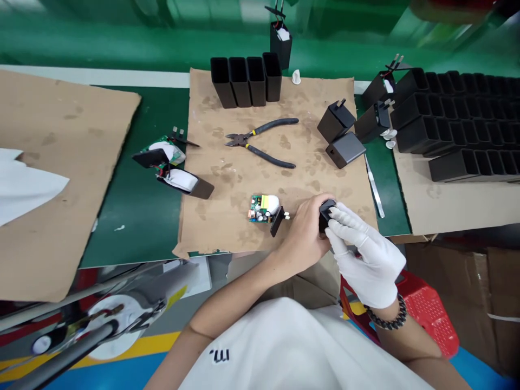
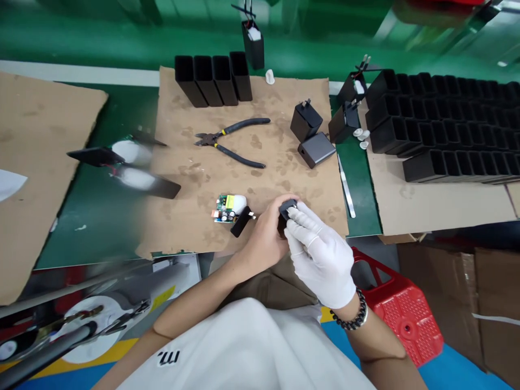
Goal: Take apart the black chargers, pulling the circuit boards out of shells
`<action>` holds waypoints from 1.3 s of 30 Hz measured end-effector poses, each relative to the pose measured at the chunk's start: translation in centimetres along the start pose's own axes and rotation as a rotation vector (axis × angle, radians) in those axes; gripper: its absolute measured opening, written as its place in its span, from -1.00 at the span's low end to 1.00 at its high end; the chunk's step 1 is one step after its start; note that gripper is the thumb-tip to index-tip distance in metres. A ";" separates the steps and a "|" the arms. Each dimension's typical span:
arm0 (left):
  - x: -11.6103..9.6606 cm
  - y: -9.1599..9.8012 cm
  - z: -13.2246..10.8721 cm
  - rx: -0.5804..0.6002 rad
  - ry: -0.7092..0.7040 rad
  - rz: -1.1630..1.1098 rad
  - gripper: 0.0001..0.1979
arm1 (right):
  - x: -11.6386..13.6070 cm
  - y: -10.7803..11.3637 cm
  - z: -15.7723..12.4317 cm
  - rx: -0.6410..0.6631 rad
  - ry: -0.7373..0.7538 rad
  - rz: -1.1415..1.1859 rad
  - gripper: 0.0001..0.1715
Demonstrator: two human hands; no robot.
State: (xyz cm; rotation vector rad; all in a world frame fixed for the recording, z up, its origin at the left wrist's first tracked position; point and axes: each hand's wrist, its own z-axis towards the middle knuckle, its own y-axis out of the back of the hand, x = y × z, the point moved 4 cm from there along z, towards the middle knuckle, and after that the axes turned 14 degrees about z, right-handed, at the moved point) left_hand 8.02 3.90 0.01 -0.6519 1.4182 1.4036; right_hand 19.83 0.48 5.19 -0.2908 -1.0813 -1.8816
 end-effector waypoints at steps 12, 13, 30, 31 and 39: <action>0.1 -1.0 -1.4 -0.132 0.075 0.175 -0.51 | -0.5 -1.7 -2.6 -0.236 -0.122 0.104 -0.39; 0.2 -1.1 -1.5 -0.133 0.072 0.195 -0.50 | -0.5 -1.8 -2.7 -0.244 -0.123 0.098 -0.38; 0.6 1.7 -0.7 0.022 0.113 -0.409 -0.72 | -2.3 0.1 -1.8 -0.246 -0.170 0.319 -0.48; 0.6 1.6 -0.7 0.023 0.108 -0.405 -0.71 | -2.4 0.3 -1.6 -0.176 -0.141 0.255 -0.45; 0.0 2.3 -0.2 -0.005 -0.075 -0.253 -0.74 | -2.0 0.8 0.2 0.129 -0.014 -0.084 -0.64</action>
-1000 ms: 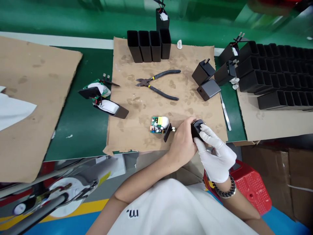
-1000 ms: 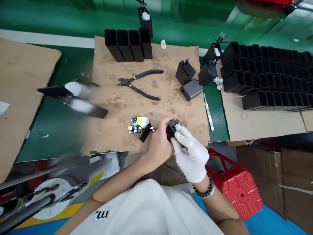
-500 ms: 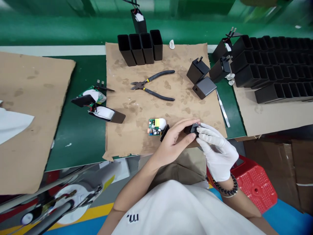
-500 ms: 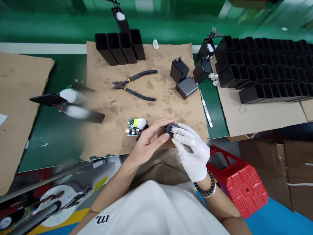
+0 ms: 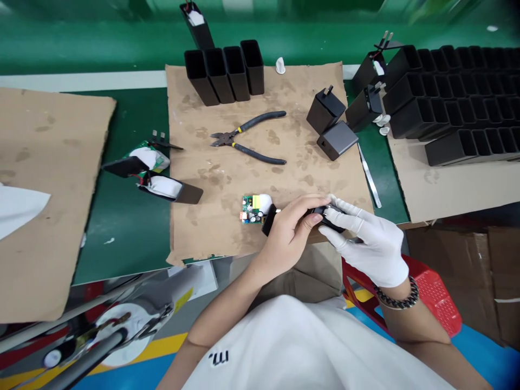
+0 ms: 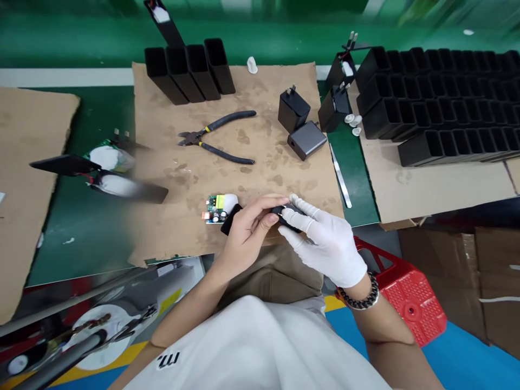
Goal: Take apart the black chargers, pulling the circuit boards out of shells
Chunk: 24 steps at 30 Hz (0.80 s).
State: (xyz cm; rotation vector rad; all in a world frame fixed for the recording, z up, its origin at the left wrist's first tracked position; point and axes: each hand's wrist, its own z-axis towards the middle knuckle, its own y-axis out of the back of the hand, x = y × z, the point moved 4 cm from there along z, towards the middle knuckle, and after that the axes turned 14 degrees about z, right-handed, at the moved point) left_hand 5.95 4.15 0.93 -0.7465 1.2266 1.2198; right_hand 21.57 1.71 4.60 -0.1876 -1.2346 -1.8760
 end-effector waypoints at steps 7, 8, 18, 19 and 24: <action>0.5 0.0 -1.3 -0.046 0.037 -0.045 -0.55 | 0.6 1.0 0.0 -0.078 -0.002 -0.023 -0.67; 0.5 0.1 -1.5 -0.112 0.021 -0.072 -0.57 | 0.5 1.1 -0.1 -0.091 -0.019 -0.010 -0.62; 0.5 0.3 -1.7 -0.288 -0.001 -0.092 -0.72 | -0.6 0.7 0.2 -0.033 -0.063 -0.006 -0.62; 0.4 0.3 -1.7 -0.292 -0.009 -0.090 -0.72 | -0.7 0.7 0.2 -0.017 -0.068 0.009 -0.60; 0.6 0.2 -1.8 -0.256 0.035 -0.018 -0.71 | -1.2 -0.3 0.0 -0.151 -0.049 0.005 -0.69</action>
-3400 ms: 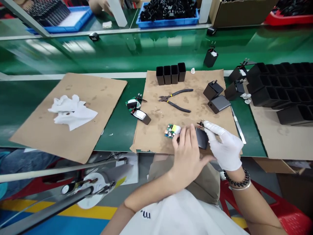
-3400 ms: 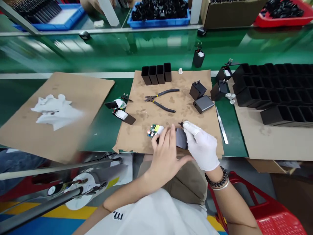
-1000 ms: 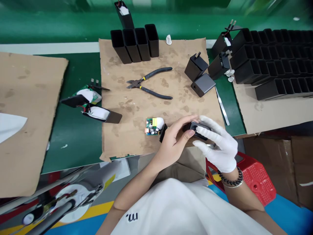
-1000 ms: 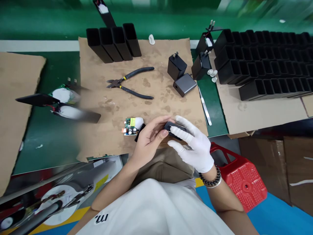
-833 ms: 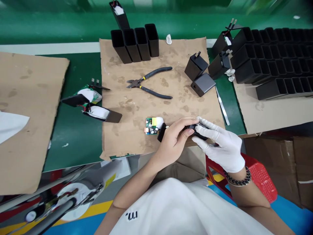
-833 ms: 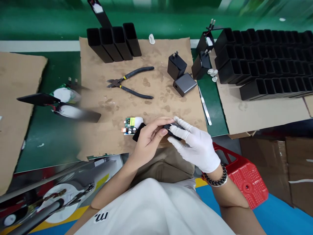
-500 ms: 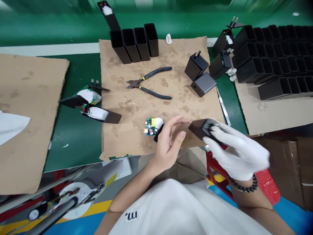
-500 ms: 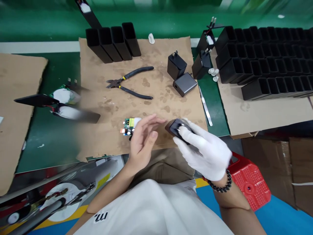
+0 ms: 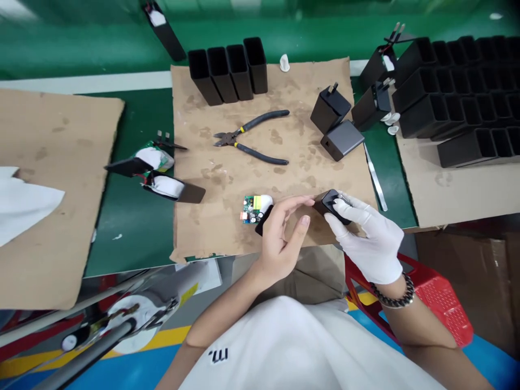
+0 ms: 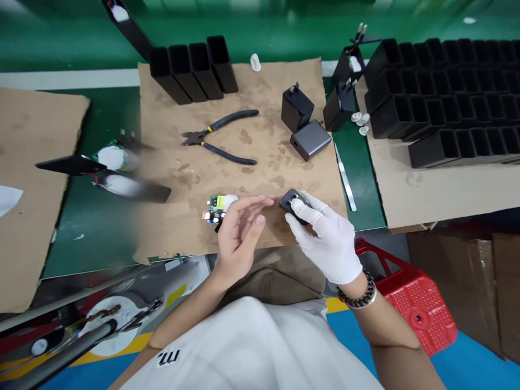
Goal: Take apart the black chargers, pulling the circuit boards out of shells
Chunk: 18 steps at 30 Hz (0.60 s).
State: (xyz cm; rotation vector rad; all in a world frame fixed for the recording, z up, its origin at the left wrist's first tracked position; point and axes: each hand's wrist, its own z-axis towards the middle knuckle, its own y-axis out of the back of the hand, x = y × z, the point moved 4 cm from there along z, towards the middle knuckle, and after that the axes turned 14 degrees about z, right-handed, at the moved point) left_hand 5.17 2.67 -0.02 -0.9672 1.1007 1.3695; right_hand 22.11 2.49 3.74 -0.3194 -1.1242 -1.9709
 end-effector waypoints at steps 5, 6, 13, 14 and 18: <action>-0.7 -0.4 0.4 0.091 -0.139 0.258 -0.62 | 0.3 -0.1 0.6 0.120 0.014 -0.063 -0.70; -0.9 -0.4 0.5 0.093 -0.178 0.295 -0.61 | 0.5 0.3 0.8 0.131 0.027 -0.095 -0.70; -1.4 -0.3 0.5 0.043 -0.286 0.388 -0.59 | 1.3 1.0 1.1 0.059 0.024 -0.263 -0.70; -1.4 -0.3 0.5 0.042 -0.293 0.403 -0.59 | 1.0 0.6 0.9 0.065 0.008 -0.246 -0.74; -1.4 -0.9 0.3 0.075 -0.322 0.588 -0.54 | 0.0 -0.5 0.2 0.105 -0.037 -0.193 -0.73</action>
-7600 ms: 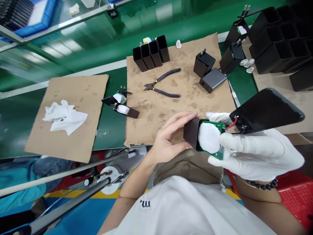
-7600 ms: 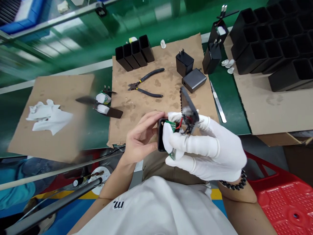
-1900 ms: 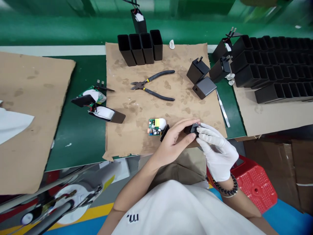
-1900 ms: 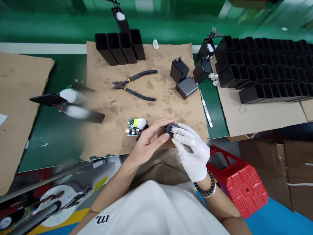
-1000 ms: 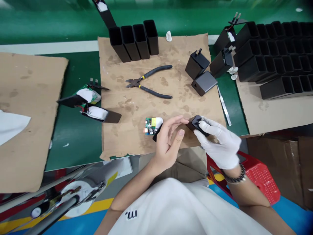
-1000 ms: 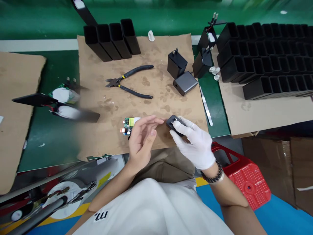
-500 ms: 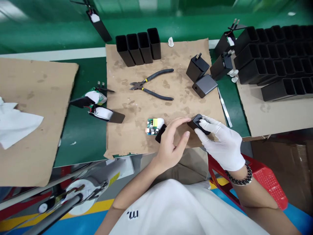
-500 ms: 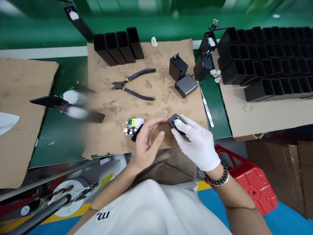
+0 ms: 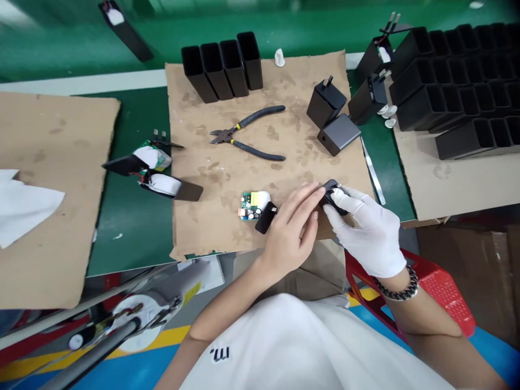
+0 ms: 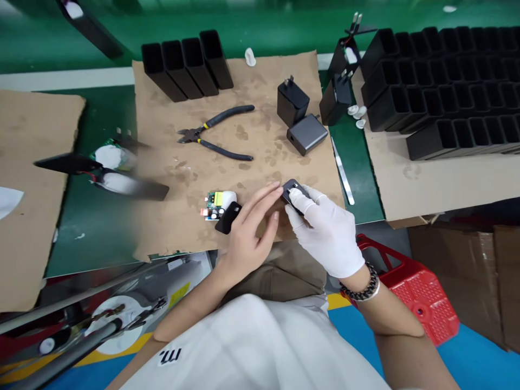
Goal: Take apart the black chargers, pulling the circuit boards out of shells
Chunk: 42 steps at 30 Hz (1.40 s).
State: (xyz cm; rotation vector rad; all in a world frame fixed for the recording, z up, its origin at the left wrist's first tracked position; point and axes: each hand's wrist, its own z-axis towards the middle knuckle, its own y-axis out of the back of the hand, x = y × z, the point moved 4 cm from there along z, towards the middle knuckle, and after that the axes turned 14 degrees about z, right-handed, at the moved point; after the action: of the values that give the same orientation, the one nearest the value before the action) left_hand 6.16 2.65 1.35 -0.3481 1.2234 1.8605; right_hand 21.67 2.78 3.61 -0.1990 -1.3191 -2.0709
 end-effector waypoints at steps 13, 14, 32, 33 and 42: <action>-0.1 -1.1 -0.1 -0.034 -0.181 0.490 -0.51 | 0.5 0.5 1.0 -0.027 -0.004 0.111 -0.79; 0.0 -1.1 -0.1 -0.026 -0.187 0.488 -0.49 | 0.4 0.5 1.0 -0.028 -0.008 0.138 -0.78; 0.2 1.0 -0.2 -0.201 -0.145 0.191 -0.36 | -2.0 0.1 0.3 0.068 -0.180 0.239 -0.62; 0.1 1.0 -0.1 -0.208 -0.169 0.184 -0.37 | -2.1 0.2 0.4 0.061 -0.186 0.237 -0.63; -1.0 1.2 -0.4 -0.226 -0.401 0.138 -0.50 | -5.1 1.7 1.7 -0.235 -0.201 0.480 -0.83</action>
State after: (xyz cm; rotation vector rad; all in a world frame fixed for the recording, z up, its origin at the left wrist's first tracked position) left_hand 5.73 1.59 2.56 -0.0044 0.7845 2.0690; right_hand 26.21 6.02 3.36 -0.7665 -1.0083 -1.8140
